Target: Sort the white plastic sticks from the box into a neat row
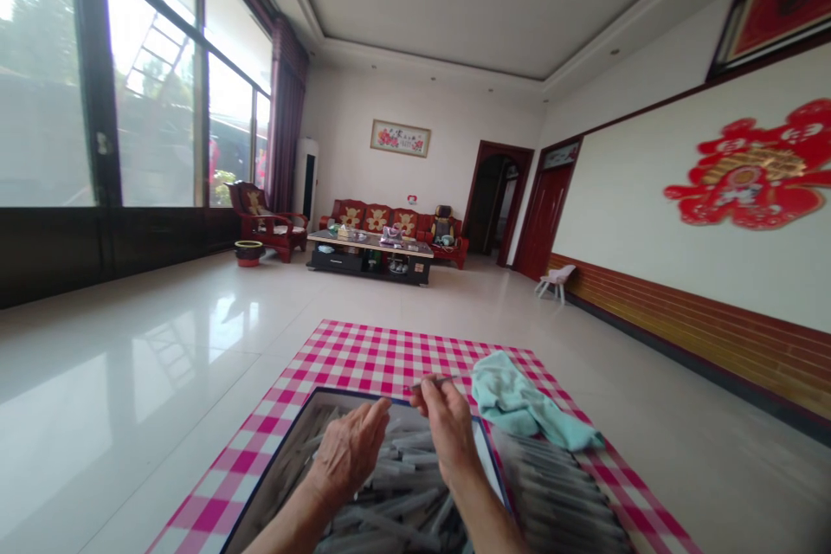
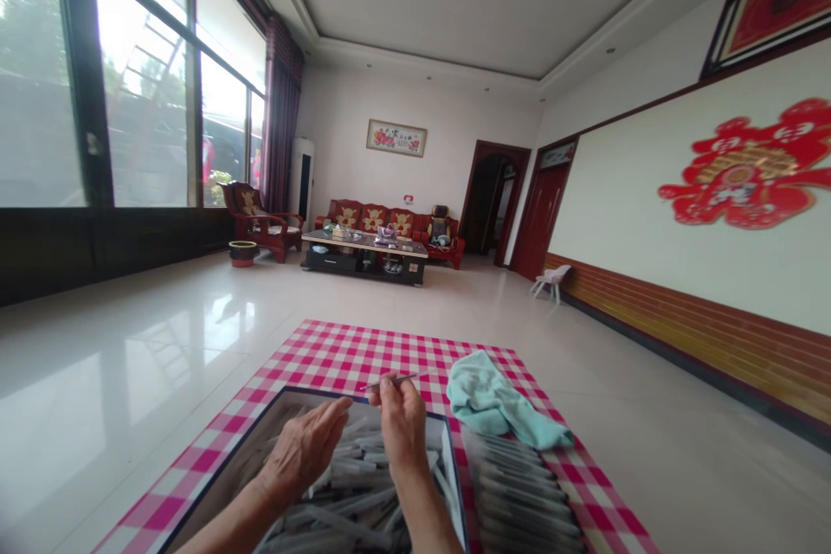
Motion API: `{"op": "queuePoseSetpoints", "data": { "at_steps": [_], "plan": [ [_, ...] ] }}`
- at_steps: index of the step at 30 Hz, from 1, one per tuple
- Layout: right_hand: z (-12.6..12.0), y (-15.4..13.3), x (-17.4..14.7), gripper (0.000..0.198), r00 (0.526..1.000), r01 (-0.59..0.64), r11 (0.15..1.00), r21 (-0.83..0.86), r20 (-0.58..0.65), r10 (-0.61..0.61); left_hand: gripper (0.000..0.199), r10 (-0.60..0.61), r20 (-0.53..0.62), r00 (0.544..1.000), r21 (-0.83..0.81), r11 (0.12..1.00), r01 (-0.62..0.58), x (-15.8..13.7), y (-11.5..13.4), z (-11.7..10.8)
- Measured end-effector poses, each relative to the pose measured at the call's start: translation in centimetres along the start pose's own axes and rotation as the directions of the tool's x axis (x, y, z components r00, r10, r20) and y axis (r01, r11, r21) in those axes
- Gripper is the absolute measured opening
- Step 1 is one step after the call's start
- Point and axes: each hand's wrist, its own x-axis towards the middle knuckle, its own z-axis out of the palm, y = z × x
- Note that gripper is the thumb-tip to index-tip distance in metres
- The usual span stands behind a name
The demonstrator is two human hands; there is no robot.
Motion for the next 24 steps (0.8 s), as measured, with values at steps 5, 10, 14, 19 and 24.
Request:
{"op": "queuePoseSetpoints", "data": {
  "at_steps": [5, 10, 14, 19, 24],
  "plan": [
    [1.5, 1.9, -0.9, 0.039, 0.998, 0.054, 0.998, -0.031, -0.025, -0.055, 0.021, -0.048, 0.018, 0.999, -0.021, 0.999, 0.049, 0.1, 0.0, -0.1],
    [1.6, 2.1, -1.6, 0.039, 0.995, 0.095, 0.994, -0.063, 0.046, -0.092, 0.021, -0.063, 0.032, 0.998, -0.046, 0.997, 0.064, 0.1, 0.2, -0.3],
    [1.9, 2.2, -1.9, 0.035, 0.982, 0.158, 0.98, -0.125, 0.128, -0.142, 0.022, -0.052, 0.071, 0.996, -0.114, 0.992, 0.06, 0.3, 0.6, -0.9],
    [2.2, 2.4, -2.1, 0.032, 0.976, 0.116, 0.983, -0.142, 0.199, -0.086, 0.023, -0.044, 0.073, 0.996, -0.14, 0.989, 0.054, 0.2, 0.5, -1.2],
    [1.7, 2.2, -1.3, 0.038, 0.993, -0.032, 0.999, 0.007, 0.11, 0.031, 0.028, -0.057, 0.09, 0.994, 0.002, 0.998, 0.057, 0.1, 0.4, -1.2]
  ]
}}
